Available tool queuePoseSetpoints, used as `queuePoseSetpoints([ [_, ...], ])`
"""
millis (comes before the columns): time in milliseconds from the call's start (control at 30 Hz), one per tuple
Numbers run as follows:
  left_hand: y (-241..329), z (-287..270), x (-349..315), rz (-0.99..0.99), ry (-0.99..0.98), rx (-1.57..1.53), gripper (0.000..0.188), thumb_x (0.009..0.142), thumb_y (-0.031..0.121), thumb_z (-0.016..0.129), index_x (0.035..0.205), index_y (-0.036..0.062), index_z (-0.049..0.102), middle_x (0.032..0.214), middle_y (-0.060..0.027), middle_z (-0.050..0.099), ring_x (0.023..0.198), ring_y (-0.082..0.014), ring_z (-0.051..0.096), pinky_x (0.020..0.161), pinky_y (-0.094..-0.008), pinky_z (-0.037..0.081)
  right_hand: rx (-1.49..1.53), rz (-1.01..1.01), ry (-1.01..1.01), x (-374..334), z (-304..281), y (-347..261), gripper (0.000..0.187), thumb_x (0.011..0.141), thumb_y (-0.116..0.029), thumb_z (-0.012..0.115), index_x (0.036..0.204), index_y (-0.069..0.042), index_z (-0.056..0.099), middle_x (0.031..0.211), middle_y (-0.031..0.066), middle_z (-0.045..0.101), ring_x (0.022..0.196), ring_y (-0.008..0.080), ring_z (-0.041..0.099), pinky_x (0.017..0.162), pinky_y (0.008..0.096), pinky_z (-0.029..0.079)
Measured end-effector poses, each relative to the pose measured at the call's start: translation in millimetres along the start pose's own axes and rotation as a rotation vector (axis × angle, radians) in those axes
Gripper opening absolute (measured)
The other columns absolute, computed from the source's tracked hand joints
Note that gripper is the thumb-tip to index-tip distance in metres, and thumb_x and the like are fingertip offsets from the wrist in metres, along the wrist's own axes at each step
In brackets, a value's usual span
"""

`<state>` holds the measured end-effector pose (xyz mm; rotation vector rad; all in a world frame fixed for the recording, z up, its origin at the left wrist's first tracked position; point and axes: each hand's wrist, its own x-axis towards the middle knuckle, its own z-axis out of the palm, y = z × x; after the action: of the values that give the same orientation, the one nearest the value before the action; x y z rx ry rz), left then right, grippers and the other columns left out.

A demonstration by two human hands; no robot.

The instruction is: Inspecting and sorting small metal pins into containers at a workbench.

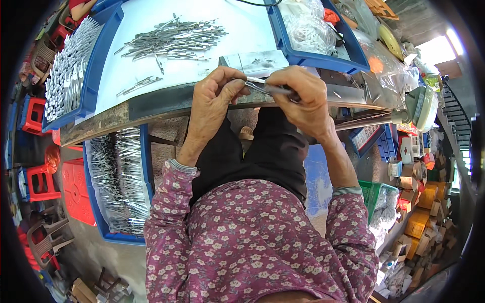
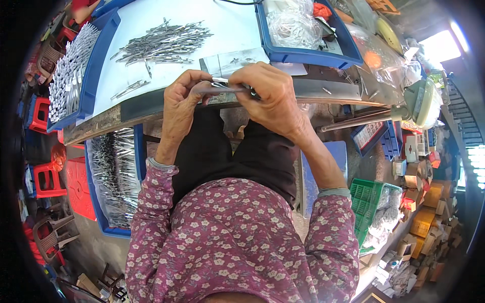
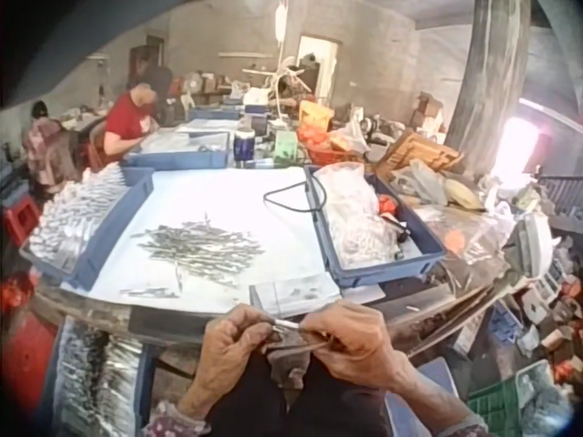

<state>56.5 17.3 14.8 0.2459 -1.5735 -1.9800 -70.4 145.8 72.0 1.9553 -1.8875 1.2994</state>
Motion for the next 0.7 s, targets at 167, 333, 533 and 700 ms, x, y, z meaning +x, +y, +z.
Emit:
queuePoseSetpoints([
  [167,-5.5,2.0,0.0,-0.004,0.0,-0.05,0.014,0.089,0.011,0.055,0.096,-0.0003,0.057,0.075,-0.0042,0.064,0.063,-0.0029,0.051,0.057,-0.0159,0.04,-0.107,-0.048,0.013,-8.1,3.9,-0.7,0.022,0.064,0.007,0.063,0.083,-0.004,0.059,0.071,0.0073,0.058,0.065,0.0236,0.055,0.058,0.0318,0.045],
  [333,-8.8,1.6,1.7,-0.022,-0.039,-0.078,0.017,0.087,0.012,0.058,0.098,-0.0018,0.056,0.079,-0.008,0.064,0.068,-0.0077,0.058,0.058,-0.0175,0.042,-0.148,-0.053,-0.002,-12.1,2.8,-0.3,0.024,0.062,0.007,0.063,0.083,-0.005,0.059,0.071,0.0067,0.058,0.066,0.0233,0.055,0.058,0.0321,0.045],
  [533,-9.8,3.2,2.1,-0.021,-0.021,-0.087,0.014,0.088,0.01,0.055,0.096,-0.0016,0.057,0.076,-0.0054,0.064,0.062,-0.0033,0.05,0.056,-0.0158,0.04,-0.165,-0.07,-0.037,-13.1,1.2,1.6,0.027,0.058,0.006,0.064,0.082,-0.005,0.059,0.07,0.0058,0.056,0.066,0.0235,0.054,0.057,0.0318,0.045],
  [700,-18.6,-0.1,7.3,-0.028,0.002,-0.178,0.018,0.087,0.011,0.058,0.097,-0.0039,0.057,0.078,-0.0104,0.065,0.065,-0.0076,0.057,0.057,-0.0173,0.042,-0.223,-0.012,-0.212,-11.1,-1.9,4.9,0.031,0.059,0.003,0.062,0.09,-0.006,0.061,0.078,0.005,0.058,0.076,0.023,0.055,0.063,0.0341,0.045],
])
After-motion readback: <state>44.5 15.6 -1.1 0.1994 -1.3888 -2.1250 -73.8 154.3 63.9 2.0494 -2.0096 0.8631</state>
